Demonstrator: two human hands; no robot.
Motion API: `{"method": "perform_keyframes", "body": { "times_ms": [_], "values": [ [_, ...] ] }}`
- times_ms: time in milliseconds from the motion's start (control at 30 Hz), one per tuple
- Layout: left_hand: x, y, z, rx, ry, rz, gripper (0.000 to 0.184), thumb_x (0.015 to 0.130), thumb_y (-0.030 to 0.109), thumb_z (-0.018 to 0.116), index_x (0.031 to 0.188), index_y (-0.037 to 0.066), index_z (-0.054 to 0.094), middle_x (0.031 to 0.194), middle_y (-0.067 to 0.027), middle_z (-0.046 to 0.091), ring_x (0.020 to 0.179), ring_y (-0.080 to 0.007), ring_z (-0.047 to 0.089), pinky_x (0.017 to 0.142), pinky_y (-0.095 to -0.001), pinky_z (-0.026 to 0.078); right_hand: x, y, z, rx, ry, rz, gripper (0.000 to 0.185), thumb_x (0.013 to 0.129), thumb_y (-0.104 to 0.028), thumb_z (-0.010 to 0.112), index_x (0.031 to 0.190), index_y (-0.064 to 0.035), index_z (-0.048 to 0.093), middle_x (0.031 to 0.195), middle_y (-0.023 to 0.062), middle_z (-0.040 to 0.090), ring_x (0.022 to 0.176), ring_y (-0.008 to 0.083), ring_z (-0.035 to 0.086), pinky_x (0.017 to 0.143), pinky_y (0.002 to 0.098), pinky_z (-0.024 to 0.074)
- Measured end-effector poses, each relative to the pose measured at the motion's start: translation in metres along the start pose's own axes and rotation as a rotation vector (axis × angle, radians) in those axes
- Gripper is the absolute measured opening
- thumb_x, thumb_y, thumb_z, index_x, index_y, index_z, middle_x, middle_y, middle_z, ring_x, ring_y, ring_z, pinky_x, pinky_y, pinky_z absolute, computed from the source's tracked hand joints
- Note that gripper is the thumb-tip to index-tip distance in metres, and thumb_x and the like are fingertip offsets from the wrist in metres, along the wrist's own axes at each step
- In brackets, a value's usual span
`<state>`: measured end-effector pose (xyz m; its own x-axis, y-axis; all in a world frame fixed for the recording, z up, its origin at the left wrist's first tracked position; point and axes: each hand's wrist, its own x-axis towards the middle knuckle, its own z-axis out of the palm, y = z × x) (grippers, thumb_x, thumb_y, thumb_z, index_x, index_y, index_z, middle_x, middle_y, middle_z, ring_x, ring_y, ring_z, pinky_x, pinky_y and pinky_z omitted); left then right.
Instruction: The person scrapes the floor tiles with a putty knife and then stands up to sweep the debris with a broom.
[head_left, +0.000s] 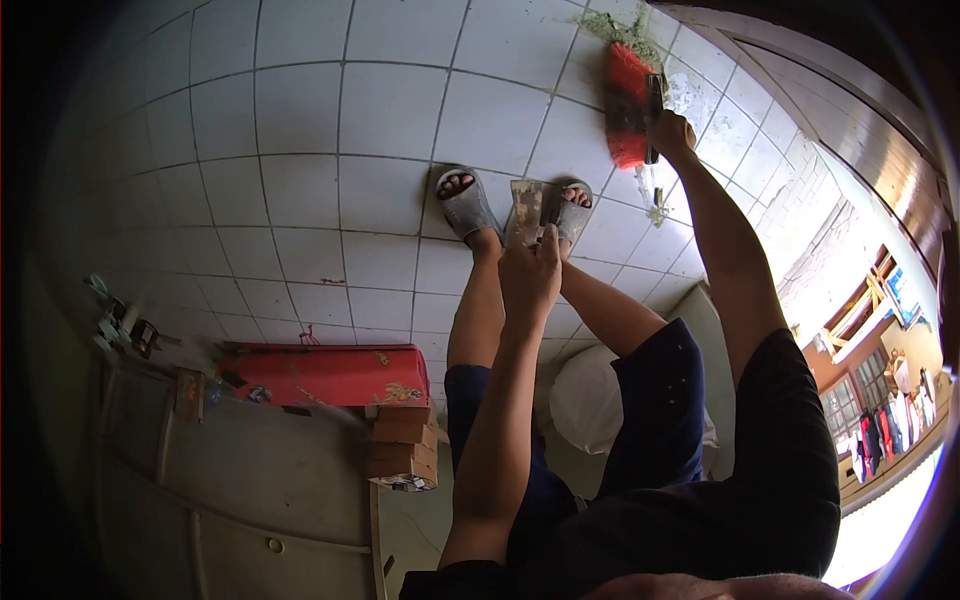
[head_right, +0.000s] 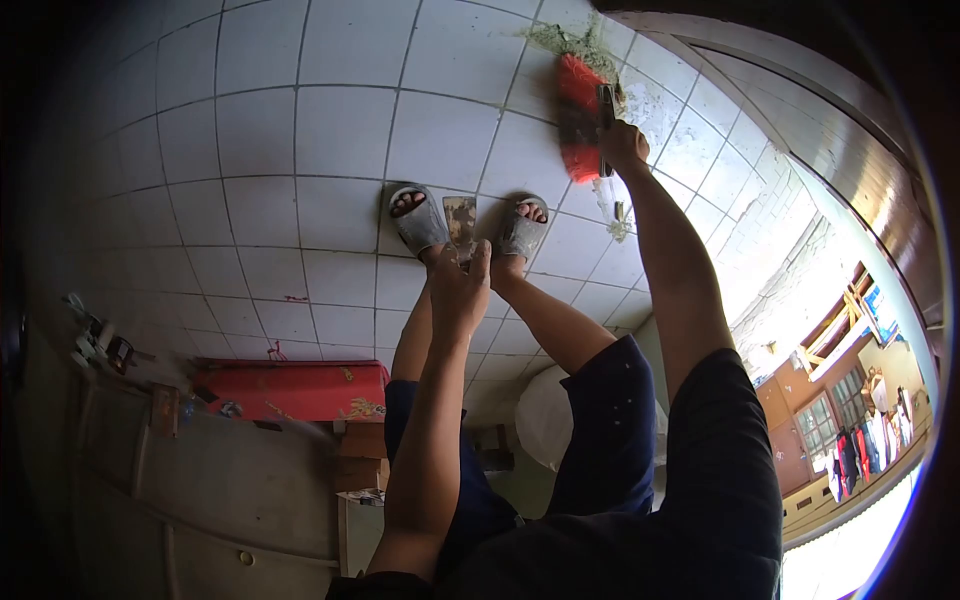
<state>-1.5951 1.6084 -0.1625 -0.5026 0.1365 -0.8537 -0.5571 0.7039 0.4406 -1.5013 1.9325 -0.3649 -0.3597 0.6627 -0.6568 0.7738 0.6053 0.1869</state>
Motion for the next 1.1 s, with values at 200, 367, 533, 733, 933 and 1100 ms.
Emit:
{"method": "perform_keyframes", "body": {
  "times_ms": [200, 367, 533, 733, 933, 1100],
  "values": [
    [0.001, -0.005, 0.010, -0.003, -0.019, 0.024, 0.046, 0.091, 0.032, 0.057, 0.104, -0.011, 0.059, 0.089, -0.0309, 0.066, 0.086, -0.0433, 0.067, 0.075, -0.0456, 0.053, -0.038, -0.004, -0.035, 0.200, -0.105, -0.237, 0.048, 0.088, -0.053, 0.053, 0.087, -0.0087, 0.070, 0.077, 0.0170, 0.068, 0.077, 0.0342, 0.069, 0.069, 0.0440, 0.0528],
    [0.005, -0.003, 0.013, 0.020, -0.018, 0.072, 0.046, 0.091, 0.033, 0.057, 0.107, -0.010, 0.058, 0.092, -0.0305, 0.066, 0.088, -0.0419, 0.067, 0.076, -0.0455, 0.053, -0.018, -0.153, -0.057, 0.229, -0.130, -0.411, 0.058, 0.090, -0.062, 0.043, 0.089, -0.0114, 0.071, 0.082, 0.0171, 0.070, 0.083, 0.0346, 0.068, 0.074, 0.0458, 0.0527],
    [0.006, 0.015, 0.007, 0.082, -0.016, 0.016, 0.047, 0.093, 0.035, 0.056, 0.107, -0.009, 0.059, 0.097, -0.0296, 0.065, 0.093, -0.0423, 0.065, 0.080, -0.0446, 0.051, 0.051, -0.249, -0.046, 0.388, -0.063, -0.264, 0.062, 0.078, -0.062, 0.056, 0.110, -0.0104, 0.069, 0.113, 0.0162, 0.067, 0.110, 0.0317, 0.063, 0.092, 0.0421, 0.0491],
    [0.007, 0.025, 0.005, 0.033, -0.078, -0.056, 0.048, 0.092, 0.037, 0.058, 0.106, -0.009, 0.058, 0.101, -0.0302, 0.064, 0.098, -0.0432, 0.063, 0.084, -0.0448, 0.048, 0.066, -0.151, -0.053, 0.339, -0.107, 0.074, 0.072, 0.071, -0.067, 0.058, 0.115, -0.0122, 0.068, 0.116, 0.0156, 0.066, 0.113, 0.0290, 0.062, 0.092, 0.0405, 0.0494],
    [0.010, 0.019, 0.011, 0.076, -0.057, 0.060, 0.043, 0.094, 0.032, 0.055, 0.111, -0.008, 0.057, 0.092, -0.0288, 0.066, 0.086, -0.0415, 0.067, 0.074, -0.0445, 0.055, 0.077, -0.005, -0.029, 0.188, 0.085, 0.285, 0.073, 0.073, -0.068, 0.061, 0.110, -0.0058, 0.068, 0.115, 0.0215, 0.065, 0.111, 0.0342, 0.062, 0.091, 0.0459, 0.0497],
    [0.007, 0.025, 0.014, -0.092, -0.068, -0.013, 0.048, 0.096, 0.037, 0.051, 0.101, -0.010, 0.060, 0.104, -0.0299, 0.062, 0.098, -0.0429, 0.061, 0.086, -0.0442, 0.048, 0.024, 0.019, -0.060, 0.193, 0.074, 0.158, 0.056, 0.078, -0.064, 0.060, 0.088, -0.0106, 0.075, 0.084, 0.0168, 0.071, 0.085, 0.0347, 0.069, 0.075, 0.0448, 0.0538]
  ]
}}
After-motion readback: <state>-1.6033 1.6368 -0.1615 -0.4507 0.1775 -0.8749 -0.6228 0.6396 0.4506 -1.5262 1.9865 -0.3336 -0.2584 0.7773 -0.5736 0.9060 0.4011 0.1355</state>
